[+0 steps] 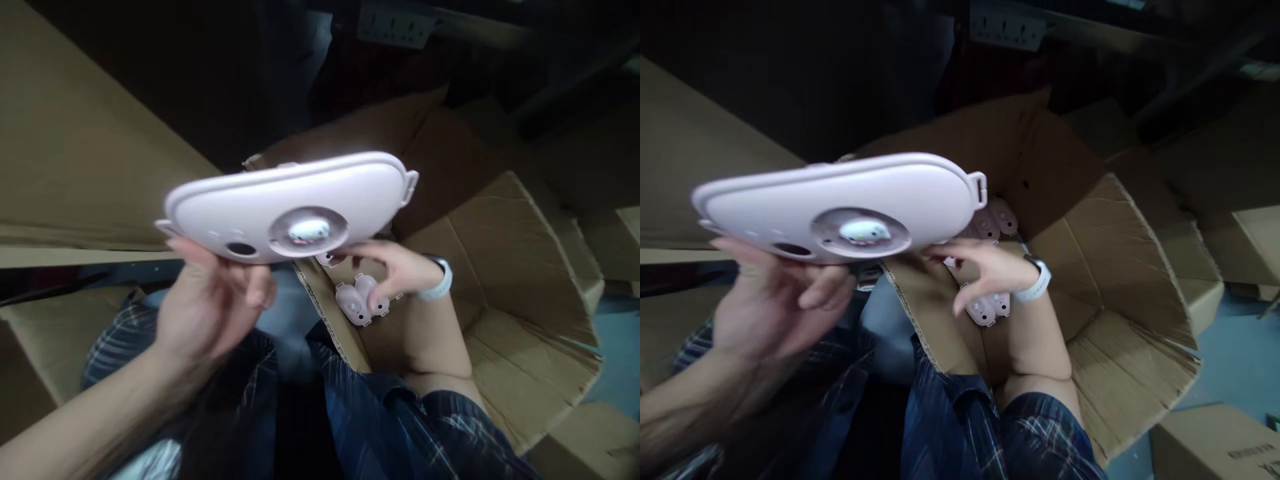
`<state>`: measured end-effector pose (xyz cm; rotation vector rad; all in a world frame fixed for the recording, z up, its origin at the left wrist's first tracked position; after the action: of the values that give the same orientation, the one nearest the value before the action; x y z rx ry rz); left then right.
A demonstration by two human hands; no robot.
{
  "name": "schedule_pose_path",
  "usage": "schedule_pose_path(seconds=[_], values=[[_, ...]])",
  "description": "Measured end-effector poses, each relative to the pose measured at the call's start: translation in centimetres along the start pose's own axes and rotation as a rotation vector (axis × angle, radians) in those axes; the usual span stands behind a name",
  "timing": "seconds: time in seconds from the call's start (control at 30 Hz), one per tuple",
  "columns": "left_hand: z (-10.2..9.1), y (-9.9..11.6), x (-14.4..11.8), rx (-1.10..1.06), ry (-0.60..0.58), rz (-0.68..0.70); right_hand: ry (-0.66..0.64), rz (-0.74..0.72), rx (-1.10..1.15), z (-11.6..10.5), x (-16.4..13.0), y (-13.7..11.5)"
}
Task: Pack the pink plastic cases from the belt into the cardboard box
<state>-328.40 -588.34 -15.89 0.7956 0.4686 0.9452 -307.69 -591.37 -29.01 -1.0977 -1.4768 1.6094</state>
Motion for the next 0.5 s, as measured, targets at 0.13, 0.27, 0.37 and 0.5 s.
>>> schedule_pose_path(seconds=[0.13, 0.27, 0.37, 0.5], values=[[2.4, -2.8, -1.1, 0.188, -0.089, -0.002, 0.294, -0.096, 0.324, 3.8, -0.9, -7.1], [3.9, -3.0, -3.1, 0.795, -0.426, 0.083, 0.522, -0.14, 0.439, -2.0, -3.6, -4.7], [3.9, -2.3, -5.0, 1.148, -0.65, 0.219, 0.516, -0.089, 0.403, -9.1, -6.0, 1.7], [2.0, -2.4, -6.8, 1.277, -0.702, 0.208, 0.68, 0.59, 0.169, -14.3, -11.6, 17.8]])
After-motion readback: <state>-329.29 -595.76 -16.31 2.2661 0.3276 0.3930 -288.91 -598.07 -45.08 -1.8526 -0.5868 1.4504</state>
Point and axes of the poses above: each hand's wrist, its own x-axis towards the middle knuckle, its own z-axis out of the palm, y = z × x, the point moved 9 cm from there along x, towards the middle knuckle, and after that the axes turned 4 degrees about z, right-handed, at the moved point
